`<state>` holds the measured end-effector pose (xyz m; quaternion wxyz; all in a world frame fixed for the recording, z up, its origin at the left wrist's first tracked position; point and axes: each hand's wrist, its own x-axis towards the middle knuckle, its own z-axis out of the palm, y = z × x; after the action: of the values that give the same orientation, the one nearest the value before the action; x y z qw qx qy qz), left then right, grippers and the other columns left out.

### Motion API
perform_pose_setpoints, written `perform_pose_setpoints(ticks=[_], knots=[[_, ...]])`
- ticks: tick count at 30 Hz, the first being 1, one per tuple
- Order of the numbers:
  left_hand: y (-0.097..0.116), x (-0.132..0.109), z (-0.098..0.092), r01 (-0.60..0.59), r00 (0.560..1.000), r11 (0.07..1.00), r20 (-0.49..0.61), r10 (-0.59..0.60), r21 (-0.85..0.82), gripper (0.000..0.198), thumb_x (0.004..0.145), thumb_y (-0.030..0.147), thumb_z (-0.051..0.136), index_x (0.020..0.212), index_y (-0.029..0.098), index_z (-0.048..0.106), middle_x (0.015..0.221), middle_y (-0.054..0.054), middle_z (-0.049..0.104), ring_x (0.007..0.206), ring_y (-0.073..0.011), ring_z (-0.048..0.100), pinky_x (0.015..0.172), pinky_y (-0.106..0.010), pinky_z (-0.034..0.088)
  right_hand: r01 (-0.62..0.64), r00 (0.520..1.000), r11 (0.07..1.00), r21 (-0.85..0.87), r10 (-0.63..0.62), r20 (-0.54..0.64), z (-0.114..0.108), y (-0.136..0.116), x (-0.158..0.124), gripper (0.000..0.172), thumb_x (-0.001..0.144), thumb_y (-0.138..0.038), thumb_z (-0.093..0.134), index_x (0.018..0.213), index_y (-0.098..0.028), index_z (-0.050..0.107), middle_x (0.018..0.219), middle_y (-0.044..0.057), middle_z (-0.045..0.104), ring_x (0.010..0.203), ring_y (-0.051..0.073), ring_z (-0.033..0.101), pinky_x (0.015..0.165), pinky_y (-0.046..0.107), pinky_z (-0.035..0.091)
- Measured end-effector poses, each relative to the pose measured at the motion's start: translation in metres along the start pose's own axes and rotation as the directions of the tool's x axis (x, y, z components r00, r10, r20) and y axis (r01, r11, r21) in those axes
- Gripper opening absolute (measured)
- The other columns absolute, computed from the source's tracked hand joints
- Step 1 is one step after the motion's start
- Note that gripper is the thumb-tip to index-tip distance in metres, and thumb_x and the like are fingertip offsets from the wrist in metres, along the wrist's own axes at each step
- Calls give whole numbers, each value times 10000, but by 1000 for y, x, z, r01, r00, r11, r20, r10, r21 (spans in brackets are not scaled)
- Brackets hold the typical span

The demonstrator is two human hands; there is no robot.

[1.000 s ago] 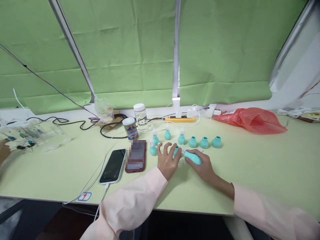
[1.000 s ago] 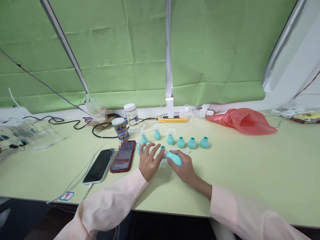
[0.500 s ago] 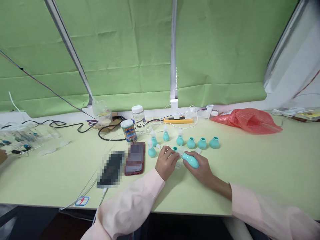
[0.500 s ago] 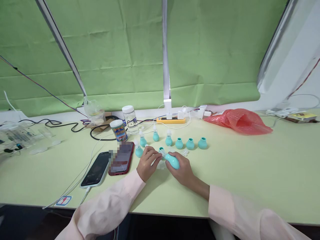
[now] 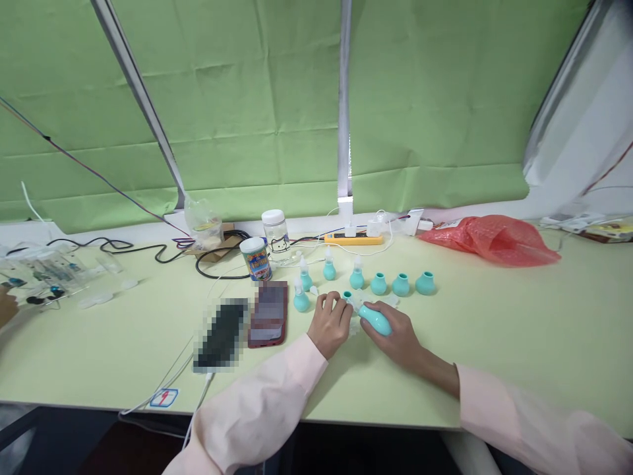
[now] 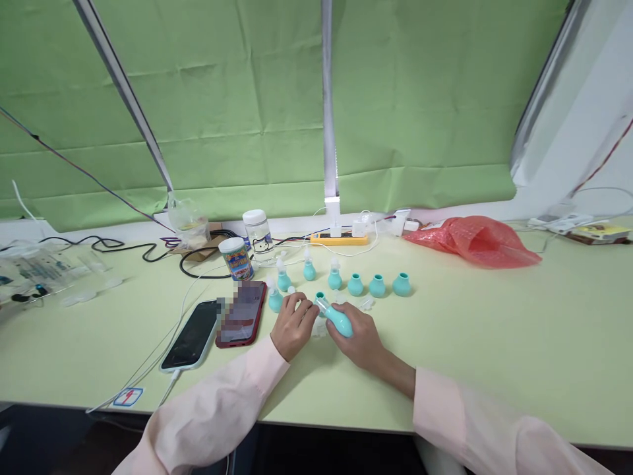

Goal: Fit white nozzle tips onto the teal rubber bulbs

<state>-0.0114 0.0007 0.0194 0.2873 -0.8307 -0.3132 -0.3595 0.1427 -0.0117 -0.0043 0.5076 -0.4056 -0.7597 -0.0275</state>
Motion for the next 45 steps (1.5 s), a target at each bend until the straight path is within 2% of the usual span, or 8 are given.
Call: perform_pose_setpoints(ticks=[8,12,18,23,32,38,41,45], knots=[[-2,0,2,-40,999,999,-22,40,-25,95,742,71,398,722,105,484,667,-66,505,775,-194,444,622,-320,382,32,999,999,44,-31,-19,-2,0,-1,227,701,-215,500,924,-181,474,818,58,586,739,178,561,633,301,457],[-2,0,1,-44,995,999,-95,41,-25,57,719,67,435,729,96,484,665,-63,516,759,-184,450,619,-316,391,-192,981,969,157,187,45,-2,-5,2,186,691,-273,513,853,-181,502,811,45,586,733,174,552,655,297,449],[-2,5,-5,47,994,996,-93,-55,-79,95,727,136,460,809,115,503,710,-66,543,750,-182,441,611,-320,386,-487,873,826,284,453,180,-1,-7,9,203,678,-353,515,771,-171,516,766,34,576,704,171,540,629,282,451],[-3,7,-4,79,997,993,-17,-81,-85,213,743,206,461,950,159,485,875,-84,539,765,-186,423,615,-334,376,-454,890,845,284,417,182,-4,-5,10,218,656,-336,536,799,-172,526,806,37,575,751,175,528,684,292,430],[-3,-3,4,-41,992,994,-127,28,-102,156,720,60,459,855,132,490,758,-61,543,734,-164,417,583,-294,370,-461,887,835,299,430,166,-3,-8,8,225,643,-343,544,793,-176,530,814,43,580,769,188,527,682,302,422],[-2,-6,3,-18,983,978,-184,-21,-208,184,710,77,491,882,137,472,774,-55,538,729,-147,416,612,-291,395,-591,798,677,439,570,195,-2,-8,12,240,639,-381,550,765,-178,530,720,22,559,630,146,511,536,254,416],[-1,-6,2,-34,990,977,-142,4,-210,170,719,85,475,881,135,481,788,-59,545,723,-149,422,615,-299,399,-663,705,527,533,678,207,-2,2,17,254,647,-406,536,740,-170,516,580,-8,504,460,93,430,385,206,333],[-3,-5,7,16,997,986,75,-4,-168,134,744,91,416,787,143,531,674,-53,540,667,-155,425,536,-276,396,-604,747,517,607,633,204,-5,8,22,238,641,-378,554,736,-163,515,561,-18,493,398,60,362,367,204,298]])
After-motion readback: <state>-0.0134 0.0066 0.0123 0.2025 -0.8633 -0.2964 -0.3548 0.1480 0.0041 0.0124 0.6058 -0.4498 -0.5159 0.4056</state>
